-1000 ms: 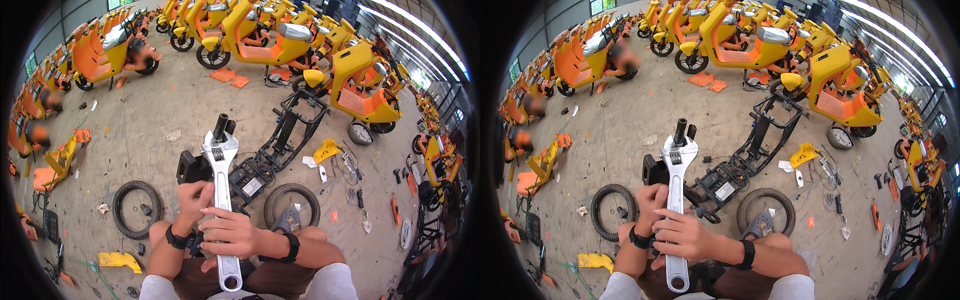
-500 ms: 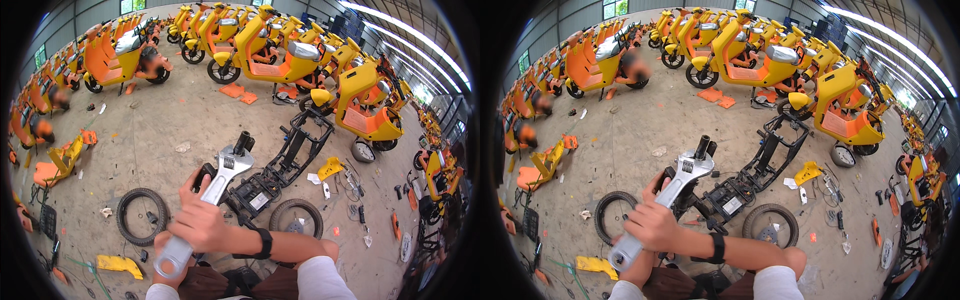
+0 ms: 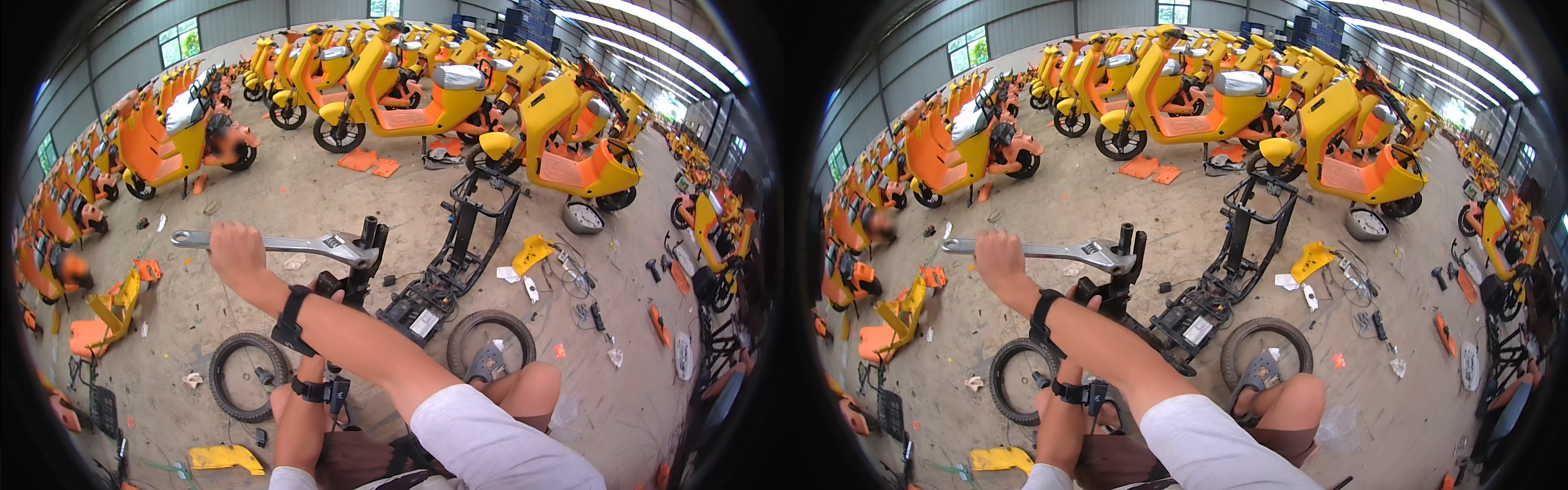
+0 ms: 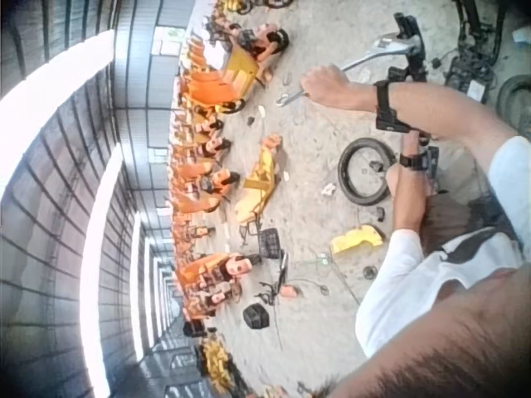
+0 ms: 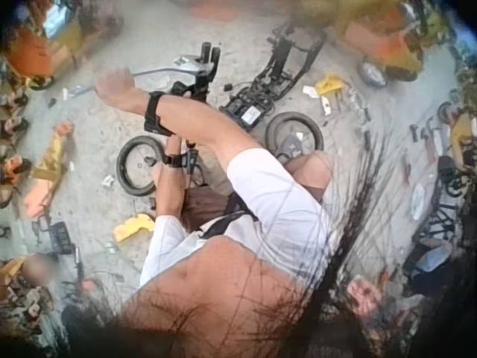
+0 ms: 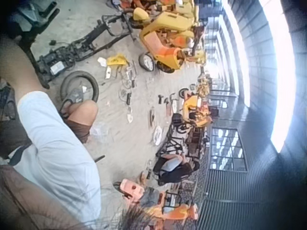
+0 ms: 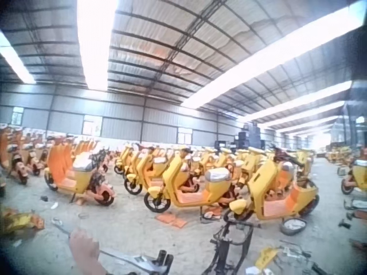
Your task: The person sits on the floor and uses a large adjustable wrench to tighten components on the steering column of a motorcycle frame, while holding the parts steady with their other hand.
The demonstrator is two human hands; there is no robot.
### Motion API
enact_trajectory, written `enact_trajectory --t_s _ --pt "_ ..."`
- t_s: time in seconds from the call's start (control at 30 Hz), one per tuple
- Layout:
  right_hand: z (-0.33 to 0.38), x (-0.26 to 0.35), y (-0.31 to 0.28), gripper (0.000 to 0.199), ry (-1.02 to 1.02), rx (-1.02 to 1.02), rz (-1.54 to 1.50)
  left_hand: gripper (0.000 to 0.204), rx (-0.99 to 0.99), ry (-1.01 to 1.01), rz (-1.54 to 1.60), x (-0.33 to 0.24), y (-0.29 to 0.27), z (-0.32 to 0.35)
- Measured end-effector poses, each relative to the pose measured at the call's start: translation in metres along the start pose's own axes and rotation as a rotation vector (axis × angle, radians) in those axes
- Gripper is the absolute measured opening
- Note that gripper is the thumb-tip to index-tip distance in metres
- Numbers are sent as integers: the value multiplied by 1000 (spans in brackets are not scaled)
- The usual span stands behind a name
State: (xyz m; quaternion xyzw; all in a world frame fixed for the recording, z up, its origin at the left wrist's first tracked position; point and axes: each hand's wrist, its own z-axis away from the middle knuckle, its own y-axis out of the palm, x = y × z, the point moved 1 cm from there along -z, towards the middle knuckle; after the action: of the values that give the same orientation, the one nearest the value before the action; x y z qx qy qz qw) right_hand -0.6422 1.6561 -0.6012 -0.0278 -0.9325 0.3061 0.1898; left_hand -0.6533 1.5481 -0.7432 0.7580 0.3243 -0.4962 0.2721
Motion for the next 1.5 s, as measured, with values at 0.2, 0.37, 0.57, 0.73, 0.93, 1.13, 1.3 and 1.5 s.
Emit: enact_trajectory --t_s 0.2,0.37,0.57,0.73,0.93,1.13,1.3,1.5 --pt "4 3 -5 7 -265 89 109 49 3 203 -115 89 -26 -5" --pt "-8 -5 -59 9 -368 195 100 37 -23 151 -330 -6 -18 1" --pt "-31 -9 -91 12 -316 40 -43 40 -65 58 -248 -27 -17 -1" --pt "-15 -11 -174 16 -277 -232 -304 50 -170 140 -361 -18 -22 0" --pt "51 2 -285 11 -121 -442 -810 52 -119 98 -288 -22 -12 3" --pt "126 -39 -308 25 -357 -427 -626 50 -141 36 -263 -24 -16 1" --pt "148 -48 -306 30 -561 -396 -702 56 -156 -3 -239 -26 -7 -1" --pt "150 -78 -291 15 -753 -190 -853 55 -190 -20 -305 -31 -9 3"
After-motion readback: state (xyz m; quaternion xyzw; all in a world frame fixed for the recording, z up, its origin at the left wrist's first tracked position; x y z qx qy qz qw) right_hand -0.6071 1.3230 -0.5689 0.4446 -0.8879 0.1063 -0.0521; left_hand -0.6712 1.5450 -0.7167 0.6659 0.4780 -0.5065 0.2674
